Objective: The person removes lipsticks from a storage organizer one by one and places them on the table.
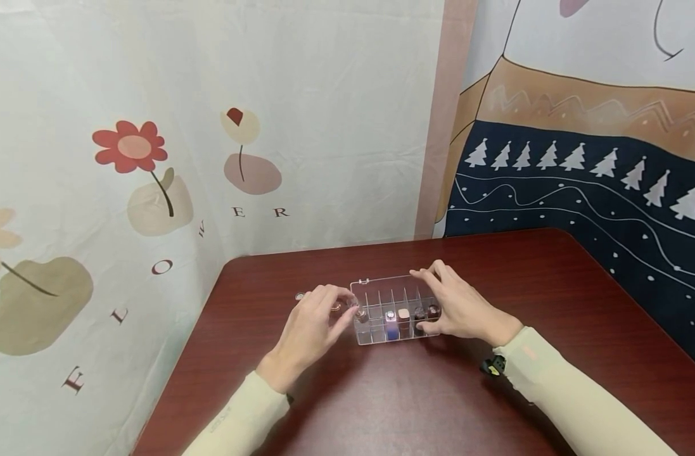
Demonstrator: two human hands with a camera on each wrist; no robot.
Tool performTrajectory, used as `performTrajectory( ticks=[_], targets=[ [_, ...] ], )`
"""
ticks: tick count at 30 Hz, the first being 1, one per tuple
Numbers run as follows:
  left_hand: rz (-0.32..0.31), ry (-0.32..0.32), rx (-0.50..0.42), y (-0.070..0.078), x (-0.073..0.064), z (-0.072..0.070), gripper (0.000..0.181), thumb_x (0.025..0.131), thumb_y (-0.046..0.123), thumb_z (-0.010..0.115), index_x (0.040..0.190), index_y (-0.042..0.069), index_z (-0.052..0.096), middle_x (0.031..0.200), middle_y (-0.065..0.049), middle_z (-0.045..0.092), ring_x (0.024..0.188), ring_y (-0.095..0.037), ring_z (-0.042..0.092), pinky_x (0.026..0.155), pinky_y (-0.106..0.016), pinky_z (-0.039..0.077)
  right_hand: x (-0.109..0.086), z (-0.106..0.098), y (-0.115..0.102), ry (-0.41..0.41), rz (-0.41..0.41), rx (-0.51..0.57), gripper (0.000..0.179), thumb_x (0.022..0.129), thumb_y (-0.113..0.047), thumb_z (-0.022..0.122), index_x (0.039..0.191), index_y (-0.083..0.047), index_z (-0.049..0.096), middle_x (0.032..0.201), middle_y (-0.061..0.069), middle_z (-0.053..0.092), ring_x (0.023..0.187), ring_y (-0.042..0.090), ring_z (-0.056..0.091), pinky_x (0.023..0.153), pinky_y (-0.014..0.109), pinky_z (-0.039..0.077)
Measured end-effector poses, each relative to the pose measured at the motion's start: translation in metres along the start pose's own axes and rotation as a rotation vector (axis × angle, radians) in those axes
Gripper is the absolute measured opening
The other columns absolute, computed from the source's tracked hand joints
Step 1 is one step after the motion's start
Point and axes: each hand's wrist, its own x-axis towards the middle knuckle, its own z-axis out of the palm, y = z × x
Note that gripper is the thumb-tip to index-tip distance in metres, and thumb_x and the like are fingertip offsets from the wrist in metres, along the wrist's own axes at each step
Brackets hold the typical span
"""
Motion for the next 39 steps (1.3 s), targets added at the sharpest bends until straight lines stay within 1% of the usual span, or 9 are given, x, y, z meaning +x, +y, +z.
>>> performTrajectory(
  ticks=[4, 10, 18, 24, 29, 31, 34, 37, 39],
  targets=[
    [-0.011, 0.003, 0.005, -0.002, -0.002, -0.003, 0.023, 0.100, 0.012, 0.092, 0.118, 0.009, 0.077, 0.102, -0.003, 0.080, 0.090, -0.016, 0.071, 0.078, -0.029, 0.063, -0.001, 0.000, 0.000, 0.002, 0.001, -0.001, 0.107, 0.075, -0.031, 0.111, 0.165, -0.010, 0.058, 0.122, 0.009, 0.056, 0.107, 0.018, 0.053, 0.080, 0.033, 0.056],
    [-0.034, 0.005, 0.018, -0.005, -0.006, -0.008, 0.023, 0.100, 0.014, 0.091, 0.119, 0.012, 0.077, 0.101, 0.000, 0.078, 0.086, -0.014, 0.067, 0.079, -0.032, 0.059, -0.001, 0.001, 0.001, 0.007, -0.002, -0.004, 0.106, 0.075, -0.031, 0.111, 0.165, -0.010, 0.059, 0.122, 0.008, 0.056, 0.107, 0.018, 0.052, 0.078, 0.032, 0.056],
    [-0.038, 0.040, 0.010, -0.009, -0.010, -0.016, 0.026, 0.097, 0.010, 0.093, 0.119, 0.012, 0.078, 0.103, 0.002, 0.078, 0.088, -0.013, 0.070, 0.077, -0.028, 0.061, -0.001, 0.002, 0.001, 0.016, -0.009, 0.000, 0.107, 0.074, -0.032, 0.112, 0.165, -0.010, 0.059, 0.121, 0.008, 0.056, 0.106, 0.018, 0.052, 0.076, 0.030, 0.055],
    [-0.059, 0.045, 0.026, -0.014, -0.015, -0.022, 0.026, 0.098, 0.010, 0.092, 0.120, 0.013, 0.078, 0.101, 0.003, 0.077, 0.086, -0.011, 0.064, 0.073, -0.025, 0.055, -0.002, 0.002, 0.001, 0.030, -0.020, -0.004, 0.108, 0.072, -0.032, 0.113, 0.164, -0.009, 0.059, 0.121, 0.010, 0.057, 0.105, 0.018, 0.052, 0.076, 0.030, 0.056],
    [-0.060, 0.049, 0.058, -0.022, -0.021, -0.027, 0.026, 0.097, 0.010, 0.092, 0.119, 0.012, 0.077, 0.097, 0.005, 0.073, 0.085, -0.009, 0.063, 0.073, -0.024, 0.057, -0.001, 0.002, 0.000, 0.030, -0.018, -0.007, 0.108, 0.073, -0.031, 0.112, 0.164, -0.008, 0.059, 0.121, 0.010, 0.057, 0.105, 0.018, 0.052, 0.077, 0.031, 0.056],
    [-0.069, 0.048, 0.069, -0.026, -0.024, -0.029, 0.026, 0.097, 0.011, 0.092, 0.118, 0.013, 0.077, 0.097, 0.004, 0.074, 0.086, -0.010, 0.064, 0.073, -0.026, 0.057, -0.001, 0.002, 0.000, 0.022, -0.013, -0.003, 0.107, 0.074, -0.031, 0.112, 0.164, -0.009, 0.059, 0.122, 0.009, 0.056, 0.106, 0.017, 0.052, 0.077, 0.030, 0.056],
    [-0.092, 0.041, 0.080, -0.032, -0.030, -0.034, 0.027, 0.097, 0.010, 0.092, 0.119, 0.013, 0.077, 0.102, 0.003, 0.077, 0.092, -0.015, 0.071, 0.075, -0.030, 0.060, -0.001, 0.001, 0.000, 0.009, -0.007, 0.000, 0.107, 0.075, -0.031, 0.111, 0.165, -0.009, 0.058, 0.122, 0.010, 0.056, 0.106, 0.017, 0.052, 0.079, 0.031, 0.056],
    [-0.120, 0.024, 0.089, -0.039, -0.036, -0.038, 0.026, 0.097, 0.010, 0.092, 0.119, 0.014, 0.078, 0.106, 0.003, 0.080, 0.099, -0.019, 0.076, 0.078, -0.036, 0.064, -0.001, 0.001, -0.001, 0.003, -0.006, -0.003, 0.106, 0.076, -0.031, 0.111, 0.166, -0.010, 0.057, 0.122, 0.009, 0.055, 0.106, 0.017, 0.052, 0.080, 0.031, 0.057],
    [-0.142, 0.011, 0.095, -0.043, -0.040, -0.041, 0.026, 0.097, 0.011, 0.092, 0.118, 0.014, 0.078, 0.105, 0.003, 0.080, 0.100, -0.021, 0.077, 0.078, -0.039, 0.066, -0.001, 0.001, 0.000, 0.003, -0.008, -0.007, 0.106, 0.076, -0.032, 0.111, 0.166, -0.010, 0.057, 0.122, 0.009, 0.055, 0.106, 0.017, 0.052, 0.080, 0.032, 0.056]
  ],
)
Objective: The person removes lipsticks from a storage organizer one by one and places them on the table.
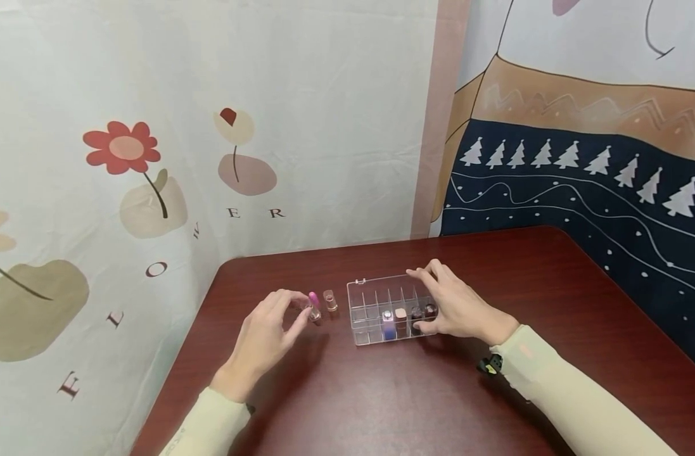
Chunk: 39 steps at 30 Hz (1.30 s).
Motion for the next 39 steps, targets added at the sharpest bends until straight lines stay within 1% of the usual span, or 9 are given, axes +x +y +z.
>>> performTrajectory(
  ticks=[4, 12, 17, 20, 25, 31, 35, 39],
  targets=[
    [-0.036, -0.023, 0.022, -0.009, -0.005, -0.002, 0.025, 0.097, 0.012, 0.093, 0.117, 0.014, 0.079, 0.105, 0.003, 0.080, 0.099, -0.019, 0.076, 0.078, -0.041, 0.067, 0.000, 0.000, 0.000, -0.002, 0.000, -0.001, 0.107, 0.076, -0.032, 0.111, 0.166, -0.009, 0.058, 0.122, 0.009, 0.055, 0.106, 0.017, 0.052, 0.079, 0.031, 0.056],
    [-0.105, -0.062, 0.037, -0.024, -0.009, -0.004, 0.023, 0.099, 0.013, 0.092, 0.118, 0.014, 0.080, 0.105, 0.003, 0.080, 0.098, -0.019, 0.076, 0.076, -0.042, 0.067, -0.001, 0.001, 0.001, -0.002, 0.002, 0.002, 0.107, 0.076, -0.031, 0.111, 0.166, -0.009, 0.057, 0.123, 0.011, 0.057, 0.106, 0.017, 0.052, 0.080, 0.031, 0.056],
    [-0.154, -0.078, 0.047, -0.033, -0.010, -0.004, 0.019, 0.101, 0.013, 0.091, 0.116, 0.016, 0.080, 0.104, 0.003, 0.079, 0.097, -0.018, 0.075, 0.077, -0.042, 0.065, -0.001, 0.001, 0.001, 0.003, -0.003, -0.002, 0.107, 0.075, -0.031, 0.111, 0.165, -0.009, 0.058, 0.122, 0.007, 0.055, 0.106, 0.017, 0.051, 0.080, 0.031, 0.056],
    [-0.168, -0.083, 0.051, -0.037, -0.010, -0.005, 0.017, 0.101, 0.012, 0.089, 0.115, 0.016, 0.080, 0.103, 0.002, 0.079, 0.096, -0.019, 0.075, 0.077, -0.042, 0.065, -0.001, 0.001, 0.002, 0.004, 0.001, -0.002, 0.107, 0.075, -0.031, 0.111, 0.165, -0.009, 0.058, 0.122, 0.005, 0.054, 0.107, 0.016, 0.051, 0.080, 0.031, 0.056],
    [-0.187, -0.096, 0.057, -0.045, -0.010, -0.005, 0.016, 0.102, 0.011, 0.087, 0.116, 0.015, 0.080, 0.104, 0.001, 0.079, 0.094, -0.023, 0.076, 0.077, -0.042, 0.064, -0.001, 0.001, 0.002, 0.003, 0.006, 0.009, 0.107, 0.076, -0.031, 0.111, 0.166, -0.009, 0.058, 0.123, 0.008, 0.056, 0.107, 0.016, 0.051, 0.080, 0.031, 0.056],
    [-0.243, -0.137, 0.073, -0.052, -0.010, -0.005, 0.016, 0.105, 0.013, 0.085, 0.120, 0.016, 0.080, 0.108, 0.000, 0.080, 0.096, -0.024, 0.076, 0.079, -0.045, 0.064, 0.000, 0.002, 0.002, 0.004, 0.004, 0.007, 0.108, 0.075, -0.032, 0.111, 0.166, -0.010, 0.057, 0.123, 0.008, 0.056, 0.108, 0.017, 0.052, 0.081, 0.032, 0.057],
    [-0.265, -0.159, 0.082, -0.055, -0.009, -0.005, 0.016, 0.107, 0.015, 0.084, 0.122, 0.016, 0.080, 0.110, -0.001, 0.081, 0.097, -0.024, 0.075, 0.080, -0.046, 0.063, 0.000, 0.001, 0.002, -0.002, 0.011, 0.012, 0.108, 0.076, -0.032, 0.111, 0.167, -0.011, 0.056, 0.124, 0.011, 0.057, 0.108, 0.017, 0.052, 0.081, 0.032, 0.057],
    [-0.284, -0.177, 0.085, -0.057, -0.009, -0.004, 0.017, 0.107, 0.016, 0.084, 0.124, 0.015, 0.080, 0.111, -0.002, 0.081, 0.098, -0.024, 0.075, 0.081, -0.047, 0.064, 0.000, 0.001, 0.002, -0.004, 0.018, 0.016, 0.108, 0.076, -0.032, 0.111, 0.167, -0.011, 0.056, 0.123, 0.008, 0.056, 0.108, 0.017, 0.052, 0.081, 0.032, 0.057]
  ],
)
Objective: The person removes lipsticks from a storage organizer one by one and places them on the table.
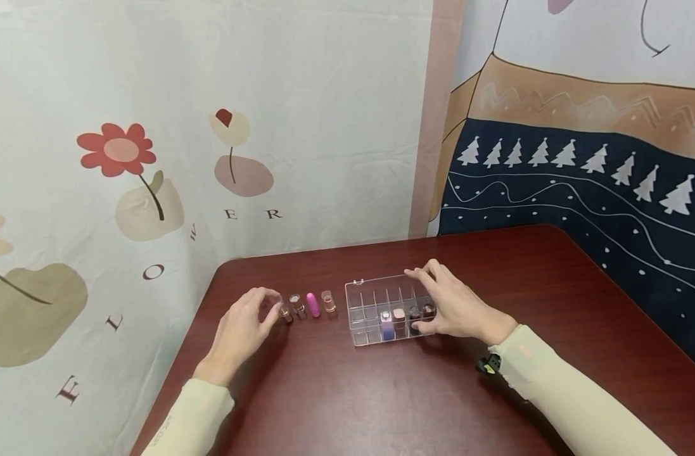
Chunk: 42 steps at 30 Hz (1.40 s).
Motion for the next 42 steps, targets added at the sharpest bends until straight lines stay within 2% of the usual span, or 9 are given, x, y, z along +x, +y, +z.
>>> performTrajectory(
  ticks=[7, 16, 26, 35, 42],
  targets=[
    [-0.033, -0.028, -0.008, -0.005, 0.002, 0.002, 0.018, 0.109, 0.016, 0.082, 0.127, 0.015, 0.079, 0.115, -0.004, 0.081, 0.101, -0.028, 0.075, 0.083, -0.048, 0.064, 0.000, 0.000, 0.000, 0.005, -0.004, -0.002, 0.108, 0.076, -0.032, 0.111, 0.167, -0.011, 0.057, 0.122, 0.004, 0.054, 0.108, 0.016, 0.051, 0.081, 0.031, 0.056],
    [-0.030, -0.020, -0.005, -0.009, 0.004, 0.005, 0.018, 0.110, 0.017, 0.080, 0.129, 0.016, 0.080, 0.117, -0.003, 0.081, 0.091, -0.023, 0.070, 0.077, -0.043, 0.060, 0.001, 0.001, 0.000, 0.022, -0.022, -0.013, 0.109, 0.073, -0.032, 0.111, 0.166, -0.009, 0.058, 0.123, 0.007, 0.056, 0.106, 0.017, 0.052, 0.081, 0.034, 0.055],
    [-0.042, -0.020, 0.005, -0.005, 0.005, 0.006, 0.029, 0.109, 0.020, 0.081, 0.137, 0.012, 0.078, 0.122, -0.008, 0.081, 0.099, -0.029, 0.074, 0.081, -0.050, 0.063, 0.001, 0.001, 0.000, 0.021, -0.024, -0.002, 0.108, 0.073, -0.031, 0.111, 0.165, -0.006, 0.059, 0.125, 0.013, 0.058, 0.107, 0.018, 0.052, 0.082, 0.035, 0.054],
    [-0.005, 0.018, 0.027, 0.004, 0.006, 0.003, 0.036, 0.107, 0.018, 0.083, 0.141, 0.009, 0.076, 0.123, -0.013, 0.079, 0.095, -0.030, 0.071, 0.082, -0.054, 0.064, 0.001, 0.001, 0.000, 0.017, -0.014, -0.005, 0.108, 0.074, -0.031, 0.111, 0.165, -0.008, 0.058, 0.124, 0.010, 0.057, 0.107, 0.017, 0.052, 0.081, 0.034, 0.055],
    [0.049, 0.068, 0.035, 0.012, 0.008, 0.002, 0.037, 0.105, 0.018, 0.085, 0.140, 0.008, 0.077, 0.128, -0.016, 0.079, 0.106, -0.036, 0.074, 0.094, -0.064, 0.062, 0.000, 0.001, 0.000, 0.013, -0.013, -0.003, 0.108, 0.074, -0.031, 0.111, 0.166, -0.010, 0.058, 0.125, 0.012, 0.058, 0.107, 0.017, 0.052, 0.080, 0.032, 0.055]
  ],
)
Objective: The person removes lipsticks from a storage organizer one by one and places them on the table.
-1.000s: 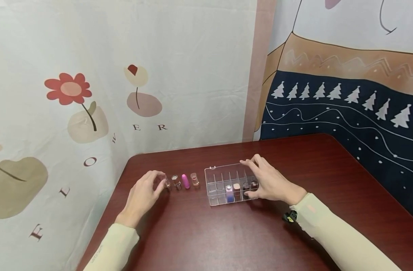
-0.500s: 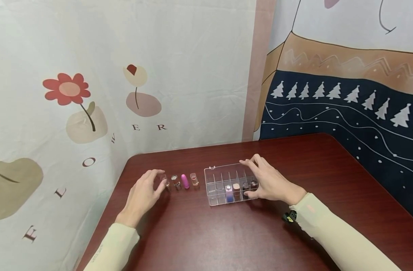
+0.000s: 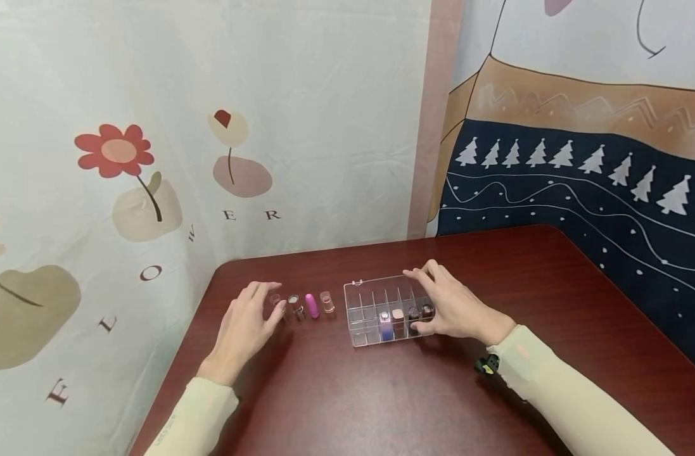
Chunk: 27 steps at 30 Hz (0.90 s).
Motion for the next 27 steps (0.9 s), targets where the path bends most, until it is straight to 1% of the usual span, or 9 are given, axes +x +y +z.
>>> performTrajectory(
  ticks=[5, 9, 13, 20, 27],
  targets=[
    [0.052, 0.041, 0.008, 0.010, 0.003, -0.002, 0.038, 0.102, 0.016, 0.088, 0.137, 0.007, 0.078, 0.122, -0.013, 0.078, 0.098, -0.031, 0.069, 0.089, -0.060, 0.060, 0.000, -0.001, -0.001, -0.001, 0.001, 0.001, 0.109, 0.075, -0.032, 0.111, 0.166, -0.010, 0.057, 0.124, 0.010, 0.057, 0.107, 0.017, 0.051, 0.080, 0.032, 0.055],
    [0.081, 0.061, 0.007, 0.018, 0.005, -0.003, 0.039, 0.102, 0.019, 0.089, 0.138, 0.008, 0.078, 0.119, -0.012, 0.076, 0.093, -0.027, 0.067, 0.087, -0.058, 0.060, 0.000, -0.001, -0.001, 0.000, 0.000, 0.002, 0.109, 0.075, -0.032, 0.112, 0.166, -0.010, 0.057, 0.125, 0.011, 0.057, 0.107, 0.017, 0.051, 0.079, 0.032, 0.054],
    [0.104, 0.077, 0.001, 0.025, 0.005, -0.002, 0.038, 0.102, 0.019, 0.089, 0.137, 0.008, 0.079, 0.116, -0.010, 0.075, 0.090, -0.024, 0.065, 0.086, -0.055, 0.059, 0.000, -0.001, -0.001, -0.002, 0.004, 0.004, 0.109, 0.074, -0.031, 0.112, 0.166, -0.010, 0.058, 0.125, 0.012, 0.058, 0.107, 0.017, 0.051, 0.079, 0.031, 0.055],
    [0.140, 0.080, -0.023, 0.039, 0.003, -0.001, 0.042, 0.098, 0.019, 0.092, 0.137, 0.010, 0.079, 0.120, -0.008, 0.077, 0.090, -0.021, 0.067, 0.086, -0.052, 0.057, -0.001, -0.001, -0.001, -0.012, 0.015, 0.004, 0.108, 0.075, -0.032, 0.111, 0.167, -0.010, 0.057, 0.126, 0.011, 0.058, 0.108, 0.017, 0.052, 0.078, 0.030, 0.054],
    [0.193, 0.079, -0.044, 0.056, 0.002, 0.003, 0.048, 0.094, 0.025, 0.097, 0.136, 0.010, 0.079, 0.125, -0.010, 0.078, 0.101, -0.027, 0.074, 0.086, -0.052, 0.059, -0.001, -0.001, -0.002, -0.006, 0.009, 0.003, 0.108, 0.075, -0.031, 0.112, 0.166, -0.009, 0.058, 0.126, 0.011, 0.058, 0.108, 0.018, 0.052, 0.078, 0.031, 0.055]
  ],
)
